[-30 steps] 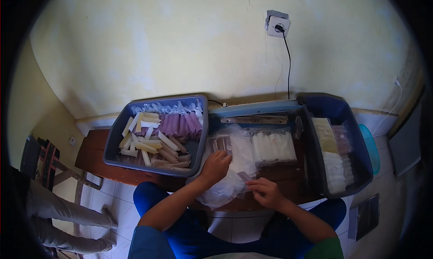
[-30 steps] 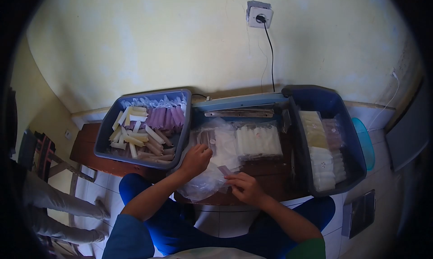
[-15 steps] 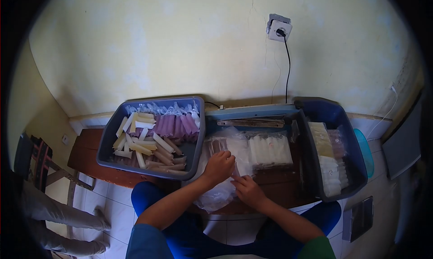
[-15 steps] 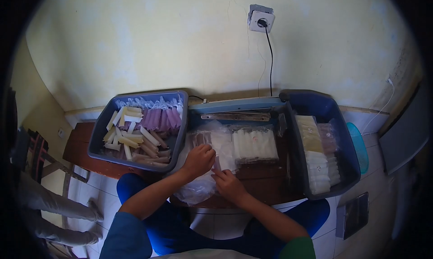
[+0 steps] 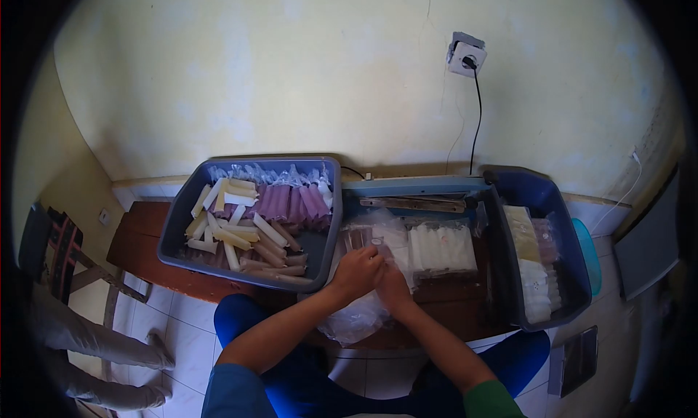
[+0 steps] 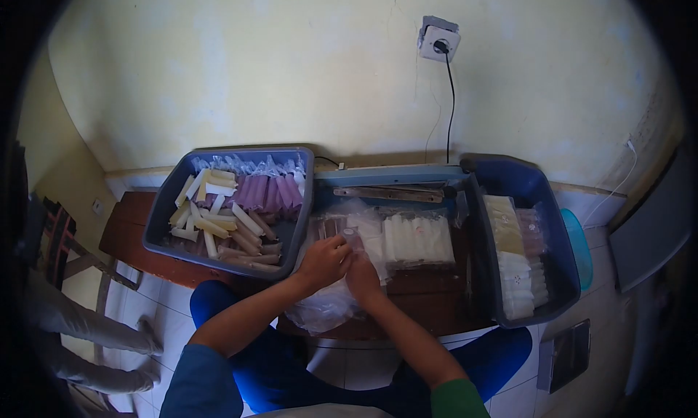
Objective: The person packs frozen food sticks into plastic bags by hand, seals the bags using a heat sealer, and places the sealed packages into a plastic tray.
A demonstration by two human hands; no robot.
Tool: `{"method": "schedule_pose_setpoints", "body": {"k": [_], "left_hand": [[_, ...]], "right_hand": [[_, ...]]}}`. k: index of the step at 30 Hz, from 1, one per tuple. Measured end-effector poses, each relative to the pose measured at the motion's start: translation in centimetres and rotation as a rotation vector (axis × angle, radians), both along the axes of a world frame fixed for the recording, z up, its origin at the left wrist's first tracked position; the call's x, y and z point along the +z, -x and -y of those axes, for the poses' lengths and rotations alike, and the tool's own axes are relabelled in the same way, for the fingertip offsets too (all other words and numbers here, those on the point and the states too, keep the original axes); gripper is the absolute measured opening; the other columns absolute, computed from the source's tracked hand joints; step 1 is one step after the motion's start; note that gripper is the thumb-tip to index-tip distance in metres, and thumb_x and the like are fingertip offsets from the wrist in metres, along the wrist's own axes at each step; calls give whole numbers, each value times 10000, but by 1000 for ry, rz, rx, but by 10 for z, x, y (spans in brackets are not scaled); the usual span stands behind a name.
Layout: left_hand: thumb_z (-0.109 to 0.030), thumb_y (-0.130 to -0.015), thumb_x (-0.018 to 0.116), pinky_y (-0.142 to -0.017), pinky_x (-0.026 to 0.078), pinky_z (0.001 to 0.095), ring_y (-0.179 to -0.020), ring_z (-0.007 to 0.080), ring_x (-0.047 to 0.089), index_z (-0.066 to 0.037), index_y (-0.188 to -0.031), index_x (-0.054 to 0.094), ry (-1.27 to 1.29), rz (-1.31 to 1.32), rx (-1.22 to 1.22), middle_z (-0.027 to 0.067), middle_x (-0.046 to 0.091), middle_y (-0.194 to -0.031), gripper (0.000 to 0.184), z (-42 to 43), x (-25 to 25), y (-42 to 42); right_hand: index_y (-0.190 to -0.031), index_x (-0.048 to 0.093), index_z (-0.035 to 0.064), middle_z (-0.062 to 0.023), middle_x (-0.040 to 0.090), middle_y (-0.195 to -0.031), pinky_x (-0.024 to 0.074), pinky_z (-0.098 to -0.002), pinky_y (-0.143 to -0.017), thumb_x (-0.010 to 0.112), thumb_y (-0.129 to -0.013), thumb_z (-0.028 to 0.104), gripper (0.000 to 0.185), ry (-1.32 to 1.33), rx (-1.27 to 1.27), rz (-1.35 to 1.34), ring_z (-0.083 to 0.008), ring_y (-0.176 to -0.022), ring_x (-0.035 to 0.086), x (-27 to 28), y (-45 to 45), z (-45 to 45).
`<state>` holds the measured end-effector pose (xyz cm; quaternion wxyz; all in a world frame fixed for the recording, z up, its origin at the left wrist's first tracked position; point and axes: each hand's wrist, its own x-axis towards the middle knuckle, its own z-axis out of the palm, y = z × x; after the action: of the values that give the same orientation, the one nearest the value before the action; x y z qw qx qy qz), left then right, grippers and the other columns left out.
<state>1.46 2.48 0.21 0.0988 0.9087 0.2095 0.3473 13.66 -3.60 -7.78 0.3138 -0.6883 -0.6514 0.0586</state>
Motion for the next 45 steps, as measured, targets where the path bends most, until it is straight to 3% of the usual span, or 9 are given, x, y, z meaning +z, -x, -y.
{"method": "schedule_pose_setpoints", "body": {"k": [5,14,19,22,32,35,38,40,45], "left_hand": [[-115,-739,633,-630,494,399,-704,291,614,-49,-743,598,7,-26,15,108,564,-790,75,1,-2,1],[-108,-728,629,-647,493,403,-727,290,607,-47,-752,584,-3,-49,17,107,553,-792,80,8,-1,2],[-99,-705,632,-657,491,403,-731,288,603,-46,-754,579,-8,-68,13,109,552,-789,90,9,-7,0],[-79,-664,624,-695,495,392,-788,282,621,-30,-812,592,10,-155,9,114,581,-837,159,9,-8,1],[-97,-710,635,-710,481,409,-830,303,598,-60,-939,554,49,-168,62,112,558,-863,246,12,-6,3],[-121,-734,635,-696,486,415,-812,306,604,-62,-945,561,76,-136,33,110,562,-856,231,14,-1,3],[-156,-769,628,-662,496,428,-768,314,618,-64,-914,582,130,-155,-31,106,584,-821,178,18,20,13],[-175,-789,624,-644,500,434,-745,318,627,-65,-888,596,175,-220,-64,104,600,-801,150,22,36,18],[-196,-821,628,-640,514,421,-736,329,644,-60,-834,641,212,-280,-54,115,644,-803,137,15,84,47]], "right_hand": [[-1085,562,-5,-214,586,-1118,488,-478,-814,522,-860,127,264,268,27,-106,-398,-1011,572,20,-8,-3],[-1161,545,19,-125,536,-1203,462,-463,-865,539,-833,120,342,1,-14,189,-345,-1057,517,-5,-15,-6],[-1247,530,36,-162,419,-1404,459,-475,-890,543,-819,140,440,-162,109,343,-397,-1064,495,-23,-27,-22],[-1251,530,24,-182,396,-1428,449,-456,-911,541,-821,151,449,66,16,271,-411,-1057,494,-8,-17,-15],[-1108,600,-35,-263,409,-1383,471,-439,-892,584,-792,133,358,-121,17,384,-397,-998,522,-20,-17,-5],[-986,623,-52,-285,457,-1324,466,-434,-893,578,-782,93,254,55,29,55,-397,-1029,538,-18,-14,7],[-911,624,-38,-286,598,-1098,505,-457,-797,573,-786,100,193,63,211,213,-403,-932,608,-14,-11,18],[-828,635,2,-229,656,-840,524,-463,-660,596,-781,124,137,348,59,98,-396,-776,648,60,11,45],[-785,638,34,-182,642,-720,513,-451,-584,623,-766,143,112,131,178,54,-390,-633,626,138,23,43]]}}
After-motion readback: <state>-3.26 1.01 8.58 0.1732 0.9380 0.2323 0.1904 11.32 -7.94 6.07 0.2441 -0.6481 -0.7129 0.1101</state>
